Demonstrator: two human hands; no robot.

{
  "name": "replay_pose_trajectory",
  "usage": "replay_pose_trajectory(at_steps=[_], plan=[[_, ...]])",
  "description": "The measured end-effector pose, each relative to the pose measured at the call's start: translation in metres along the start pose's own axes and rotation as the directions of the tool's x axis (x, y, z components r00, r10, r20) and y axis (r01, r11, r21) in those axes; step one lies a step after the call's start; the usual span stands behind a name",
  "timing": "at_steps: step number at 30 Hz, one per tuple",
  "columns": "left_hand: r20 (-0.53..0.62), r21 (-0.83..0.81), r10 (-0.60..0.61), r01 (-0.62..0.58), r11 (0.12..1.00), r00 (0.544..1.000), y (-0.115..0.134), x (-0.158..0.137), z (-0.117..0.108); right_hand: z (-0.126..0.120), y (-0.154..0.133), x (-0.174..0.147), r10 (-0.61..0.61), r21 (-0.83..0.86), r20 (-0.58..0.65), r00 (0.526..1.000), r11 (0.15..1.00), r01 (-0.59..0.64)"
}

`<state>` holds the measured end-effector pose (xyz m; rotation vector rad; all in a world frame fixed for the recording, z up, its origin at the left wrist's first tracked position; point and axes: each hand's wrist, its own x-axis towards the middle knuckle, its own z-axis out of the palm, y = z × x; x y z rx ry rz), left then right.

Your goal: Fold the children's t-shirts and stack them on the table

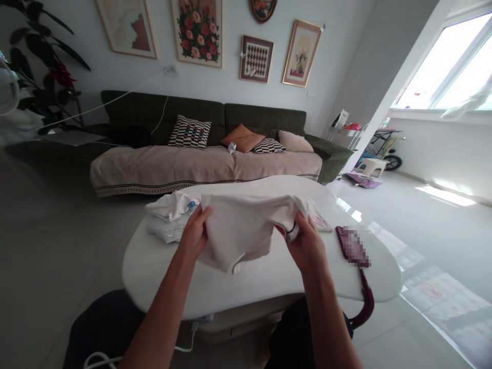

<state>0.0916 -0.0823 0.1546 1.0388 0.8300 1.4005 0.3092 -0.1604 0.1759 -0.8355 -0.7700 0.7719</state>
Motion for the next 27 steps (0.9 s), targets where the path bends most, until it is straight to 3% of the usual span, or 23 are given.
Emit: replay_pose_trajectory(at_steps=[2,4,6,8,10,13,17,21,25,27], plan=[[0.066,-0.076,0.182,-0.177,0.981,0.981,0.020,0.010,0.009,0.003,-0.008,0.009,-0.029,0.072,0.005,1.000,0.997,0.029],[0.066,-0.056,0.260,-0.257,0.965,0.963,0.026,0.013,0.008,-0.005,-0.009,0.005,0.000,0.101,-0.039,0.999,0.995,0.004],[-0.006,0.093,0.205,-0.204,0.975,0.979,0.014,0.011,-0.005,-0.024,0.001,-0.007,0.067,0.055,-0.133,0.989,0.997,-0.060],[-0.101,0.336,0.115,-0.075,0.939,0.988,-0.014,0.005,-0.025,-0.049,0.023,-0.024,0.172,-0.048,-0.217,0.961,0.981,-0.186],[-0.144,0.601,0.079,0.024,0.799,0.986,-0.048,-0.005,-0.048,-0.076,0.051,-0.045,0.290,-0.164,-0.254,0.923,0.927,-0.337],[-0.075,0.817,0.004,0.059,0.574,0.997,-0.095,-0.027,-0.073,-0.110,0.089,-0.077,0.418,-0.245,-0.291,0.861,0.837,-0.490],[0.104,0.919,0.070,-0.123,0.375,0.992,-0.129,-0.068,-0.084,-0.134,0.107,-0.109,0.481,-0.205,-0.309,0.820,0.809,-0.552],[0.178,0.948,0.080,-0.193,0.252,0.981,-0.136,-0.105,-0.088,-0.141,0.102,-0.120,0.539,-0.249,-0.328,0.776,0.743,-0.621],[0.263,0.950,-0.051,-0.249,0.190,0.963,-0.133,-0.125,-0.098,-0.139,0.099,-0.123,0.520,-0.369,-0.274,0.809,0.720,-0.588],[0.282,0.951,-0.062,-0.271,0.150,0.957,-0.132,-0.128,-0.100,-0.137,0.099,-0.122,0.510,-0.385,-0.225,0.830,0.736,-0.556]])
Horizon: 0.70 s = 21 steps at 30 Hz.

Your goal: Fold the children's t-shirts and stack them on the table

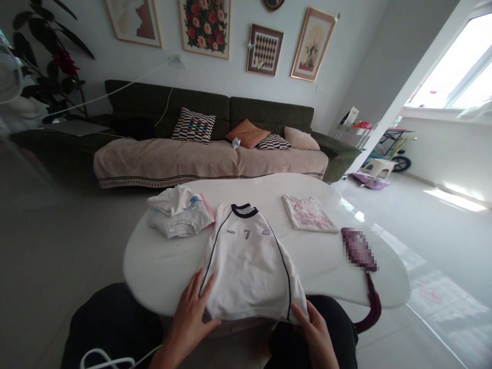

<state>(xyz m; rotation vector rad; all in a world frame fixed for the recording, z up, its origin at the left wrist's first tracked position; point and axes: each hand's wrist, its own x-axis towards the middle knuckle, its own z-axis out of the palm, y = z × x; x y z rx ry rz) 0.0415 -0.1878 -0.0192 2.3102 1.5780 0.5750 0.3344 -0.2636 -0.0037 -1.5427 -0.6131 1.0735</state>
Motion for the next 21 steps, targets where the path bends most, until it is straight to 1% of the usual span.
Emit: replay_pose_trajectory(at_steps=[1,2,4,5,6,7,8,9,10,11,12,13,14,15,16,19,20,21], plan=[[-0.007,0.018,0.002,-0.002,1.000,1.000,0.000,-0.001,0.000,0.002,-0.002,0.001,-0.025,0.020,-0.007,1.000,0.999,0.025],[-0.013,0.034,0.002,-0.002,0.999,1.000,0.001,-0.001,0.000,0.004,-0.006,0.002,-0.054,0.046,-0.039,0.998,0.997,0.056],[0.001,0.053,-0.010,0.010,0.999,1.000,0.007,-0.001,0.001,0.011,-0.018,0.003,-0.123,0.060,-0.148,0.981,0.989,0.133],[0.024,0.053,-0.018,0.017,0.998,1.000,0.011,-0.001,0.000,0.017,-0.026,0.003,-0.166,0.034,-0.196,0.966,0.984,0.176],[0.047,0.049,-0.023,0.021,0.999,0.999,0.017,-0.001,-0.001,0.025,-0.035,0.001,-0.221,-0.009,-0.219,0.950,0.974,0.224],[0.067,0.038,-0.021,0.018,0.999,0.998,0.024,-0.002,-0.004,0.034,-0.044,-0.001,-0.286,-0.066,-0.205,0.936,0.958,0.278],[0.080,0.016,-0.007,0.006,1.000,0.997,0.032,-0.002,-0.008,0.045,-0.053,-0.006,-0.360,-0.131,-0.152,0.921,0.931,0.342],[0.085,-0.023,0.019,-0.018,1.000,0.996,0.040,-0.002,-0.014,0.057,-0.061,-0.011,-0.433,-0.197,-0.050,0.900,0.888,0.416],[0.082,-0.077,0.059,-0.053,0.996,0.995,0.049,-0.001,-0.021,0.068,-0.068,-0.017,-0.491,-0.250,0.097,0.866,0.830,0.498],[0.073,-0.142,0.104,-0.093,0.985,0.992,0.058,0.000,-0.030,0.079,-0.073,-0.024,-0.521,-0.283,0.264,0.811,0.762,0.582],[0.061,-0.212,0.155,-0.139,0.967,0.986,0.066,0.002,-0.038,0.089,-0.077,-0.030,-0.524,-0.297,0.414,0.744,0.695,0.655],[0.052,-0.279,0.204,-0.182,0.943,0.977,0.073,0.004,-0.047,0.097,-0.080,-0.037,-0.511,-0.298,0.524,0.681,0.639,0.709],[0.047,-0.335,0.248,-0.218,0.916,0.968,0.079,0.007,-0.055,0.103,-0.081,-0.042,-0.498,-0.294,0.584,0.642,0.607,0.738],[0.049,-0.380,0.279,-0.240,0.893,0.959,0.084,0.010,-0.063,0.106,-0.081,-0.046,-0.499,-0.287,0.594,0.630,0.601,0.746],[0.058,-0.416,0.294,-0.244,0.876,0.954,0.088,0.014,-0.070,0.108,-0.081,-0.049,-0.515,-0.278,0.564,0.646,0.618,0.736],[0.097,-0.481,0.277,-0.198,0.854,0.956,0.093,0.027,-0.083,0.104,-0.075,-0.051,-0.534,-0.230,0.400,0.745,0.728,0.645],[0.100,-0.485,0.273,-0.193,0.853,0.957,0.094,0.031,-0.086,0.102,-0.071,-0.051,-0.525,-0.220,0.361,0.770,0.755,0.618],[0.097,-0.482,0.275,-0.196,0.854,0.957,0.096,0.035,-0.088,0.100,-0.065,-0.050,-0.517,-0.224,0.342,0.785,0.766,0.602]])
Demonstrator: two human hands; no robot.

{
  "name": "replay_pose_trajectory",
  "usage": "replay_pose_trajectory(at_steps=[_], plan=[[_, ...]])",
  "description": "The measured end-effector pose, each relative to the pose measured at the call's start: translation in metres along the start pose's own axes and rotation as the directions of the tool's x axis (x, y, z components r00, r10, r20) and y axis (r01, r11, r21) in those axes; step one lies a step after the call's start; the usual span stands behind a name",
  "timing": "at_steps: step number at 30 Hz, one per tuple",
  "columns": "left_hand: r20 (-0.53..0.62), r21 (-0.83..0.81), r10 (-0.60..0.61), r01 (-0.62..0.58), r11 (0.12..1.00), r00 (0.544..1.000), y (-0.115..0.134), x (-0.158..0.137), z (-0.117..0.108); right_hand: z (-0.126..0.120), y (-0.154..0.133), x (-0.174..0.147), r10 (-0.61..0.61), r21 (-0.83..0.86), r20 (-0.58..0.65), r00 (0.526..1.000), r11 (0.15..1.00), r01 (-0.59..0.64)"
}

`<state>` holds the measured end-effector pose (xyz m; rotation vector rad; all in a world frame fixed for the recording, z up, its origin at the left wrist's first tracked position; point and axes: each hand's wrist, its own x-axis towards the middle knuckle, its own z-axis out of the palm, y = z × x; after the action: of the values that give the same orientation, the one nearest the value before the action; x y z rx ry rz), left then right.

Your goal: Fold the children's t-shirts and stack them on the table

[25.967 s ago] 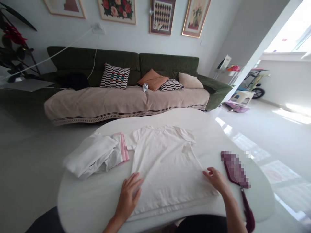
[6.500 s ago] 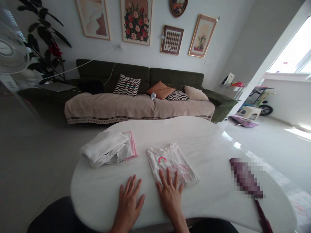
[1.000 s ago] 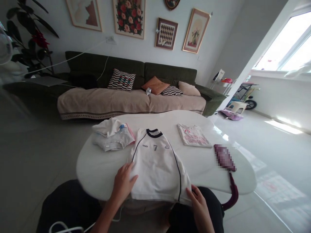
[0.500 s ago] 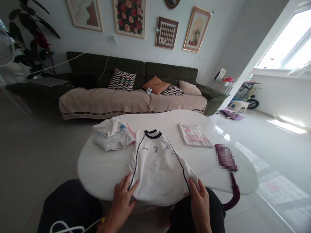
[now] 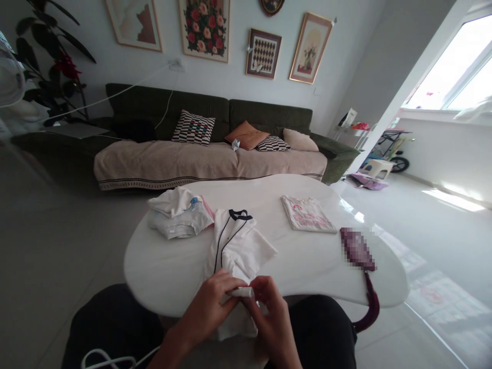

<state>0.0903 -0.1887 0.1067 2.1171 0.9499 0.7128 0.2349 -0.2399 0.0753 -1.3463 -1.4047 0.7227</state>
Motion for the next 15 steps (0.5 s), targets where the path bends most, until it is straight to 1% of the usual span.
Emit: replay_pose_trajectory(at_steps=[2,4,6,8,10,11,12,13,15], plan=[[-0.017,0.012,0.026,-0.026,1.000,1.000,0.005,0.008,-0.002,0.004,0.013,-0.006,-0.013,-0.059,-0.022,1.000,0.998,0.012],[-0.066,0.002,0.060,-0.060,0.998,0.996,0.011,0.015,-0.003,0.012,0.029,-0.012,-0.049,-0.177,-0.079,0.996,0.984,0.035],[-0.165,-0.020,0.103,-0.108,0.994,0.981,0.019,0.020,-0.007,0.019,0.045,-0.017,-0.051,-0.292,-0.147,0.988,0.957,0.006],[-0.319,-0.018,0.151,-0.165,0.986,0.936,0.028,0.021,-0.016,0.023,0.057,-0.021,-0.006,-0.366,-0.189,0.982,0.928,-0.065],[-0.482,-0.008,0.176,-0.205,0.979,0.858,0.038,0.020,-0.030,0.021,0.065,-0.023,0.020,-0.407,-0.217,0.976,0.907,-0.109],[-0.563,-0.014,0.167,-0.212,0.977,0.809,0.043,0.019,-0.038,0.018,0.068,-0.023,0.016,-0.419,-0.229,0.973,0.901,-0.114],[-0.647,-0.027,0.150,-0.219,0.975,0.747,0.047,0.019,-0.047,0.013,0.071,-0.023,0.006,-0.423,-0.236,0.972,0.900,-0.108],[-0.732,-0.041,0.127,-0.230,0.972,0.669,0.051,0.019,-0.056,0.007,0.073,-0.022,-0.007,-0.421,-0.239,0.971,0.902,-0.097],[-0.872,-0.060,0.076,-0.260,0.964,0.483,0.056,0.024,-0.074,-0.008,0.077,-0.018,-0.028,-0.405,-0.252,0.967,0.911,-0.079]])
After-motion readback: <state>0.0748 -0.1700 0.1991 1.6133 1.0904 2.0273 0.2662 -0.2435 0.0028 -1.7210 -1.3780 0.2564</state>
